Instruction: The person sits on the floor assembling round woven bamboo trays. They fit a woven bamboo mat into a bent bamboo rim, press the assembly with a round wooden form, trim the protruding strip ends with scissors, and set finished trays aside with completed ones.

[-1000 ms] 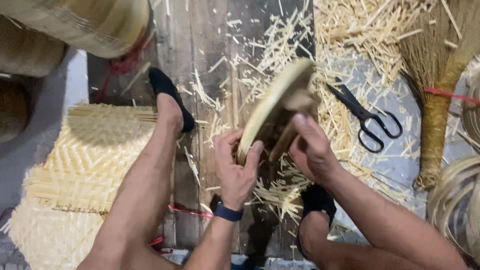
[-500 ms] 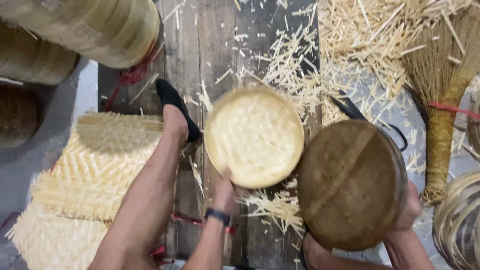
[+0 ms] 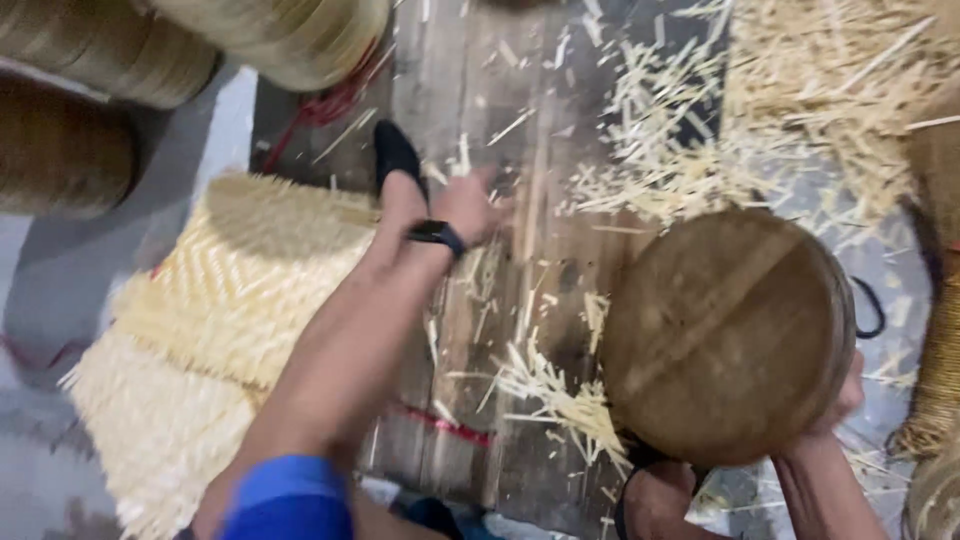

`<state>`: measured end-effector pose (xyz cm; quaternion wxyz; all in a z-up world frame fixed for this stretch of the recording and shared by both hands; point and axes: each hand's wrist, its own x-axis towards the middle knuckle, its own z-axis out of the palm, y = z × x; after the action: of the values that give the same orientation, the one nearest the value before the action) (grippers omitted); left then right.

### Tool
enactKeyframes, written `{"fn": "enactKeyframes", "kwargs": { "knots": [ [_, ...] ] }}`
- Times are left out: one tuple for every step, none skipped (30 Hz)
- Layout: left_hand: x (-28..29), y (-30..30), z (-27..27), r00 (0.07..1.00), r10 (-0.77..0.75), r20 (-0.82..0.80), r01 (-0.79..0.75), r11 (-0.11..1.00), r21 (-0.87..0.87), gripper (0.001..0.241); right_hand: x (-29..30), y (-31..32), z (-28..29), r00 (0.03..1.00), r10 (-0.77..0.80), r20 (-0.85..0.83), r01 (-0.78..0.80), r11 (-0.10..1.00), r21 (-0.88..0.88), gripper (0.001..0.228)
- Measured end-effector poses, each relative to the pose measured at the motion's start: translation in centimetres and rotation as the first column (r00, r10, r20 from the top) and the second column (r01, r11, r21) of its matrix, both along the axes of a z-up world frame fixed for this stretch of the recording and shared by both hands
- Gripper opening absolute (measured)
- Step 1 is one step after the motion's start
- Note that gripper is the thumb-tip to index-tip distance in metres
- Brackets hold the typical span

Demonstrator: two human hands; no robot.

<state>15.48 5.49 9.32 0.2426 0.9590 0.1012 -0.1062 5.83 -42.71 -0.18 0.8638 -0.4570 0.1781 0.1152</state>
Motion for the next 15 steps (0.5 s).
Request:
{"fn": "enactKeyframes", "kwargs": {
  "knots": [
    [-1.6,3.9,-0.8,1.000,0.013,-0.006,-0.013,1.000,0.007,0.062,0.6,1.0,-0.6,1.000,0.013,-0.006,-0.013,1.000,0.007,0.076],
    [-3.4,7.7,-1.6,0.999,0.034,-0.020,-0.031,0.988,0.152,0.040,1.1,2.0,-1.3,1.000,0.010,-0.026,-0.009,0.998,0.066,0.077],
    [-5.3,11.4,-2.4,0.998,0.055,-0.035,-0.042,0.956,0.289,0.030,1.4,2.8,-1.8,0.999,0.007,-0.049,-0.001,0.993,0.120,0.077],
    [-7.7,12.0,0.7,0.997,0.066,-0.043,-0.051,0.955,0.292,0.030,1.5,4.7,0.0,0.998,0.019,-0.057,-0.011,0.992,0.123,0.077],
    [-10.0,12.5,3.7,0.970,0.147,-0.192,-0.063,0.921,0.384,0.047,1.4,6.6,1.9,0.978,0.088,-0.187,-0.067,0.991,0.119,0.077],
    [-12.2,13.0,6.9,0.915,0.238,-0.327,-0.059,0.879,0.473,0.071,1.4,8.4,3.9,0.937,0.156,-0.313,-0.123,0.985,0.123,0.077],
    [-14.8,14.2,3.9,0.917,0.240,-0.318,-0.064,0.877,0.477,0.071,1.4,9.0,3.9,0.939,0.158,-0.305,-0.125,0.984,0.127,0.077],
    [-17.3,15.5,0.9,0.884,0.312,-0.348,-0.088,0.842,0.532,0.088,1.5,9.6,3.8,0.927,0.223,-0.301,-0.217,0.975,0.055,0.073],
    [-19.5,16.8,-2.2,0.848,0.379,-0.369,-0.104,0.803,0.587,0.107,1.5,10.2,3.9,0.911,0.282,-0.300,-0.301,0.953,-0.018,0.069],
    [-21.4,19.1,-5.9,0.853,0.378,-0.360,-0.106,0.801,0.589,0.107,1.5,10.9,5.5,0.915,0.280,-0.291,-0.297,0.955,-0.017,0.069],
    [-24.2,20.7,-9.9,0.930,0.295,-0.221,-0.070,0.729,0.681,0.093,0.7,11.0,7.2,0.911,0.313,-0.270,-0.334,0.942,-0.037,0.069],
    [-27.1,22.3,-14.0,0.978,0.191,-0.085,-0.058,0.639,0.767,0.080,0.0,11.1,8.8,0.904,0.346,-0.251,-0.370,0.927,-0.056,0.070],
    [-25.7,19.9,-9.5,0.977,0.194,-0.088,-0.059,0.643,0.764,0.080,-0.5,10.8,9.3,0.902,0.348,-0.255,-0.374,0.925,-0.060,0.070],
    [-23.5,17.5,-4.4,0.930,0.295,-0.218,-0.076,0.737,0.672,0.079,-1.0,10.5,9.9,0.880,0.336,-0.337,-0.373,0.927,-0.050,0.074],
    [-21.3,15.0,1.7,0.857,0.383,-0.346,-0.128,0.807,0.576,0.079,-1.2,10.5,10.4,0.849,0.331,-0.411,-0.378,0.925,-0.035,0.079]
  ]
}}
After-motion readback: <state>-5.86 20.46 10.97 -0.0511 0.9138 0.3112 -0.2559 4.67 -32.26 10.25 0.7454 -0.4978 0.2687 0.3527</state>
